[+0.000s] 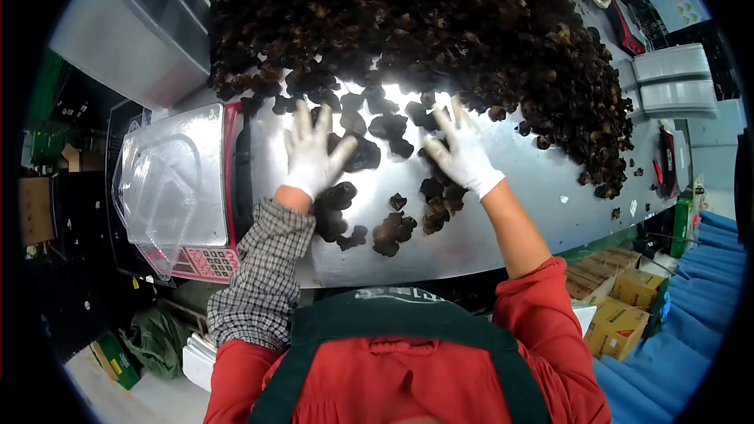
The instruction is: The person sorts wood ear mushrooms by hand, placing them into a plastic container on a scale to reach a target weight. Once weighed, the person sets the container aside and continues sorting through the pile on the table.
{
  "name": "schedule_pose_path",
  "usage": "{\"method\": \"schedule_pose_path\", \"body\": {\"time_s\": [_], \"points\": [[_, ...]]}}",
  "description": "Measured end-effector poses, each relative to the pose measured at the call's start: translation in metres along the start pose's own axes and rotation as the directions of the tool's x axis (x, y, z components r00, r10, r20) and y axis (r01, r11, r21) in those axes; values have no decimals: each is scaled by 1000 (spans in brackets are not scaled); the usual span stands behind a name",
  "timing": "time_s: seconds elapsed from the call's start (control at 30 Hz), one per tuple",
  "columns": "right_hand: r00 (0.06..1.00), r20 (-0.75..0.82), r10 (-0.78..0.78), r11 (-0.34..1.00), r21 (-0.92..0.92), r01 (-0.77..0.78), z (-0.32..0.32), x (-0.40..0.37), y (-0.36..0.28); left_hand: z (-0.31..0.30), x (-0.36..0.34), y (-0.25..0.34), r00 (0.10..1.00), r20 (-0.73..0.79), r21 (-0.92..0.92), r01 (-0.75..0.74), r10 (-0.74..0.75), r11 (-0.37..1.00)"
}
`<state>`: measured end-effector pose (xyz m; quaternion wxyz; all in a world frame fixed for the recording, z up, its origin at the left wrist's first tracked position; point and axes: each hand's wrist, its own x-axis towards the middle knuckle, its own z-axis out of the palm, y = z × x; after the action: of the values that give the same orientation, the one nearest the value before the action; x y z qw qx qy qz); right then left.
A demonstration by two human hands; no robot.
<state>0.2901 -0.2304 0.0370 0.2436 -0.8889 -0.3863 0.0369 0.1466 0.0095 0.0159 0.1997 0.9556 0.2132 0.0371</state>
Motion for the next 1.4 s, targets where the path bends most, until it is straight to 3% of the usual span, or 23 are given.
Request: {"method": "schedule_pose_path", "body": {"time_s": [0.03, 0.1, 0.13, 0.2, 0.23, 0.33, 0.4, 0.47, 0.5, 0.57, 0.63, 0.73, 0.8, 0.93, 1.0, 1.07, 1.1, 1.13, 1.17, 1.2, 1.23, 1.3, 1.4], "points": [[994, 95, -56, 996, -70, 63, 0, -9, -2, -1, -12, 3, 986, 128, 64, -113, 105, 991], [950, 251, -185, 968, -124, 221, -9, -42, -9, -14, -54, 9, 947, 257, -15, -193, 191, 981], [946, 212, -246, 964, -45, 261, -12, -60, -8, -22, -70, 7, 927, 299, -31, -227, 226, 973], [959, 179, -219, 976, 56, 212, -30, -64, -15, -31, -90, 3, 951, 181, -54, -244, 250, 968], [971, 42, -235, 966, 117, 229, -30, -54, -15, -34, -86, 0, 966, 87, -54, -239, 243, 970], [958, -39, -283, 943, 168, 286, -8, 5, -29, -28, -21, -10, 971, -140, -94, -208, 194, 974], [947, -24, -321, 933, 163, 320, 18, 47, -43, -23, 33, -8, 956, -264, -90, -156, 127, 984], [932, 14, -362, 931, -39, 362, 46, 74, -50, -7, 76, -20, 956, -279, 63, -82, 96, 995], [940, 110, -324, 928, -158, 339, 56, 76, -49, -6, 87, -24, 983, -182, 109, -11, 31, 994], [950, 165, -264, 945, -155, 289, 54, 58, -33, -4, 84, -37, 998, -13, 138, 55, -54, 989], [961, 223, -167, 974, -113, 195, 29, 27, -17, -9, 57, -42, 1000, -26, 102, 15, -12, 995], [981, 73, -179, 959, -208, 190, -4, -15, -9, -20, -13, -27, 998, 63, 27, -18, 16, 999], [981, 48, -188, 976, -103, 193, -14, -13, -16, -28, -54, -18, 987, 15, -181, -153, 159, 971], [952, 44, -302, 952, 75, 298, 11, 23, -37, -31, -72, -17, 982, -130, -311, -169, 134, 935], [918, 9, -395, 917, 56, 394, 35, 46, -66, -30, -48, -13, 972, -204, -213, -162, 118, 964], [899, 151, -411, 910, 20, 413, 67, 49, -76, -18, -31, -14, 970, -185, -37, -166, 156, 986], [873, 290, -391, 918, 62, 391, 64, 40, -82, -21, -33, -17, 980, -51, -175, -199, 193, 964], [859, 246, -449, 894, 117, 433, 57, 26, -82, -28, -38, -16, 968, 77, -312, -204, 239, 928], [864, 161, -477, 876, 167, 452, 48, 16, -79, -37, -50, -10, 962, 78, -264, -232, 260, 936], [863, 75, -499, 853, 216, 474, 37, 10, -74, -43, -62, -9, 963, -33, -258, -266, 266, 929], [900, -11, -436, 853, 313, 417, 28, 12, -69, -47, -71, -11, 981, -68, -283, -195, 183, 939], [950, -17, -311, 933, 186, 308, 15, 30, -59, -51, -82, -18, 992, -122, -397, -26, -24, 917], [974, -5, -224, 970, -93, 223, 38, 72, -38, -44, -68, -21, 980, -195, -333, -31, -37, 942]]}}
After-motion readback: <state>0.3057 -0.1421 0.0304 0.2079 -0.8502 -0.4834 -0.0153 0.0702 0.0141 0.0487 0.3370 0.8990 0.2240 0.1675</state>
